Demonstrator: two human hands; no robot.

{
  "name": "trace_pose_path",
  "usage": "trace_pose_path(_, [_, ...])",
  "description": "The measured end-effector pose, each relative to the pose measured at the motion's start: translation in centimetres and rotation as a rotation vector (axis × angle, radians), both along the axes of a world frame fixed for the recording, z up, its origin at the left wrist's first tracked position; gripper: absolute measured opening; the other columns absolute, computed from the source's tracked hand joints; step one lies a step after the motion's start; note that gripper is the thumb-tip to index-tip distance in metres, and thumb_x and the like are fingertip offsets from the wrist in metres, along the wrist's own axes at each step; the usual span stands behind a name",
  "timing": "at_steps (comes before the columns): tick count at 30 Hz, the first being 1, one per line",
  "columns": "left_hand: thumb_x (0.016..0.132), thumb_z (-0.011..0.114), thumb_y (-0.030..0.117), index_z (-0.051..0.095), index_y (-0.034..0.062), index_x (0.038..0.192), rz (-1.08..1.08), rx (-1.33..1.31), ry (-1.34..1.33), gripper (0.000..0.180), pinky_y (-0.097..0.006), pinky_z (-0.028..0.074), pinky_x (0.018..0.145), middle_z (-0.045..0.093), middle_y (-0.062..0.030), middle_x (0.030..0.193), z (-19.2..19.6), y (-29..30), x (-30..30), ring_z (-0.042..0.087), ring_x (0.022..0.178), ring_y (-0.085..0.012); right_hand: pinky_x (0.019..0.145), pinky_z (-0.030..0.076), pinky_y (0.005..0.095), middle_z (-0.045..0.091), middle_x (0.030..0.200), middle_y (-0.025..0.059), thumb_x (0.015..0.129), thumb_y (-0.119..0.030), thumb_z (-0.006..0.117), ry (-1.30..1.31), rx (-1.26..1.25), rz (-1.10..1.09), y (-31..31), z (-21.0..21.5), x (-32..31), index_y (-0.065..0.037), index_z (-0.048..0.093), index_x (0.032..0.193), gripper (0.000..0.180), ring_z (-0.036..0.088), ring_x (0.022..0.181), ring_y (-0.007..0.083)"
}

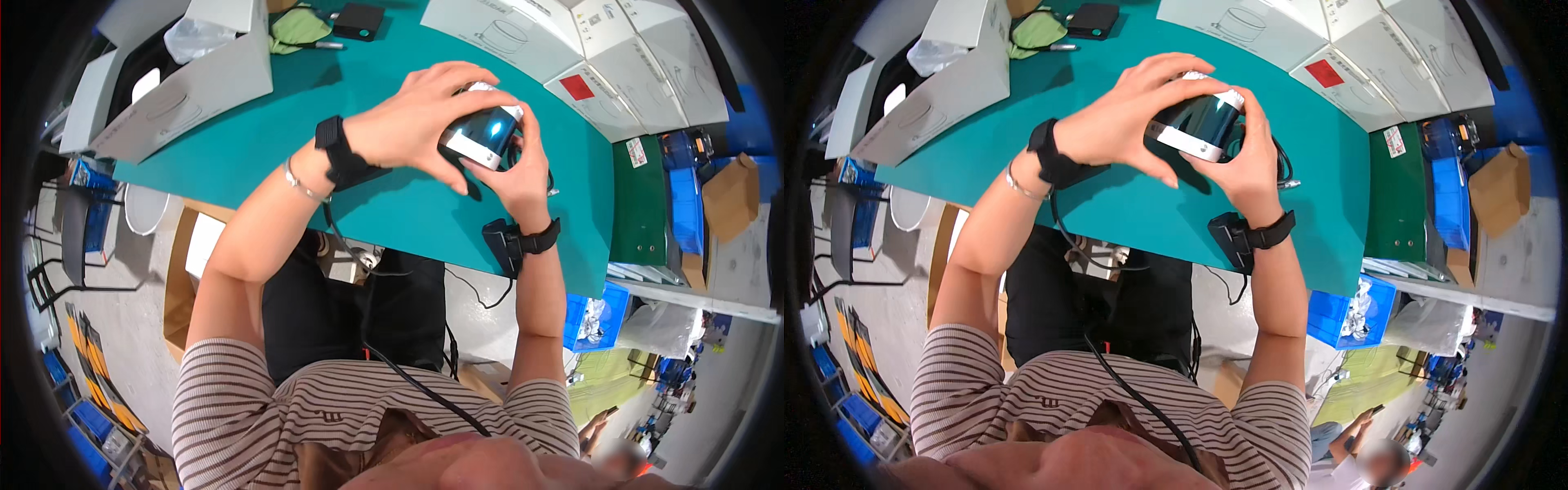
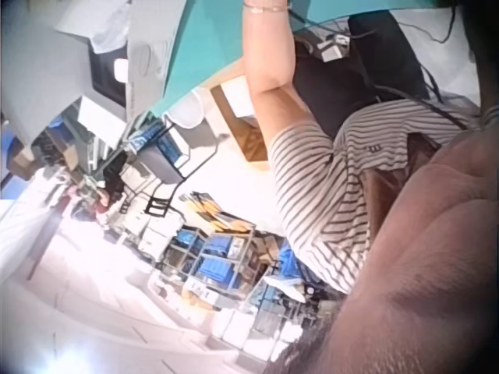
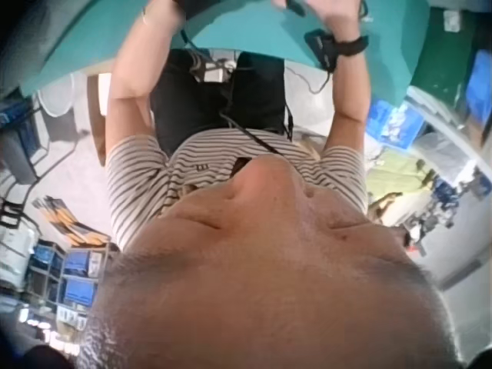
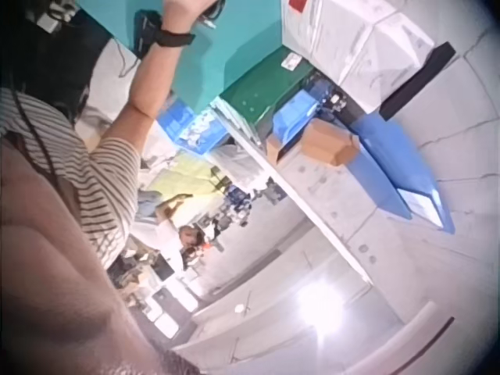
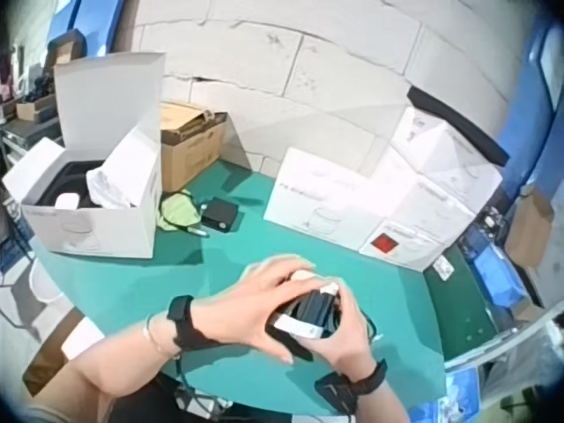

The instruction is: Inspecting and handling a LiDAR sensor and its cables from a shipping box.

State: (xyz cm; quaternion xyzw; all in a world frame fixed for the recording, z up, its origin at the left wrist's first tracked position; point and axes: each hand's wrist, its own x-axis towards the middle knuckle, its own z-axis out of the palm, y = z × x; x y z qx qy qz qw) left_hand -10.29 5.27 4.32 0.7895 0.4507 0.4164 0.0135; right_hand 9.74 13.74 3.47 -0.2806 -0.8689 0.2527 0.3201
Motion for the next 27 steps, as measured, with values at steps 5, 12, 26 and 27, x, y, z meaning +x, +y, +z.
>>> trace_pose_path(5, [0.059, 0.082, 0.018, 0.046, 0.0147, 0.135, 0.160, 0.037, 0.042, 0.085, -0.042, 0.035, 0.100, 0.046, -0.0094, 0.128, 0.4, 0.0, 1.0, 0.044, 0.118, -0.0305, 0.100, 0.042, 0.0404, 0.049, 0.131, 0.0128, 0.056, -0.021, 0.087, -0.044, 0.016, 0.033, -0.3, 0.9, 0.3, -0.010, 0.038, 0.137, 0.096, 0.047, 0.121, 0.0304])
trace_pose_path(12, [0.062, 0.076, 0.009, 0.036, 0.0056, 0.135, 0.074, -0.273, -0.133, 0.084, -0.036, 0.034, 0.107, 0.041, -0.0133, 0.128, 0.9, 0.0, -2.2, 0.043, 0.122, -0.0310, 0.087, 0.046, 0.0365, 0.053, 0.108, 0.0089, 0.059, -0.029, 0.085, -0.120, -0.025, 0.017, 1.8, 3.3, 3.5, -0.007, 0.051, 0.113, 0.068, 0.052, 0.102, 0.0269])
trace_pose_path(26, [0.061, 0.078, 0.010, 0.035, 0.0128, 0.136, 0.003, -0.408, -0.241, 0.087, -0.043, 0.035, 0.106, 0.040, -0.0062, 0.129, 1.0, -0.1, -3.6, 0.041, 0.123, -0.0238, 0.055, 0.041, 0.0273, 0.060, 0.063, 0.0045, 0.073, -0.008, 0.069, -0.097, -0.302, -0.039, 2.1, 2.1, 3.1, -0.008, 0.058, 0.095, 0.024, 0.054, 0.056, 0.0128])
trace_pose_path(27, [0.060, 0.078, 0.009, 0.035, 0.0135, 0.136, 0.014, -0.412, -0.238, 0.087, -0.043, 0.035, 0.106, 0.040, -0.0054, 0.130, 1.0, 0.0, -3.7, 0.041, 0.123, -0.0233, 0.053, 0.040, 0.0261, 0.060, 0.062, 0.0038, 0.073, -0.007, 0.068, -0.066, -0.302, -0.034, 2.1, 2.2, 3.1, -0.008, 0.058, 0.095, 0.023, 0.052, 0.055, 0.0104])
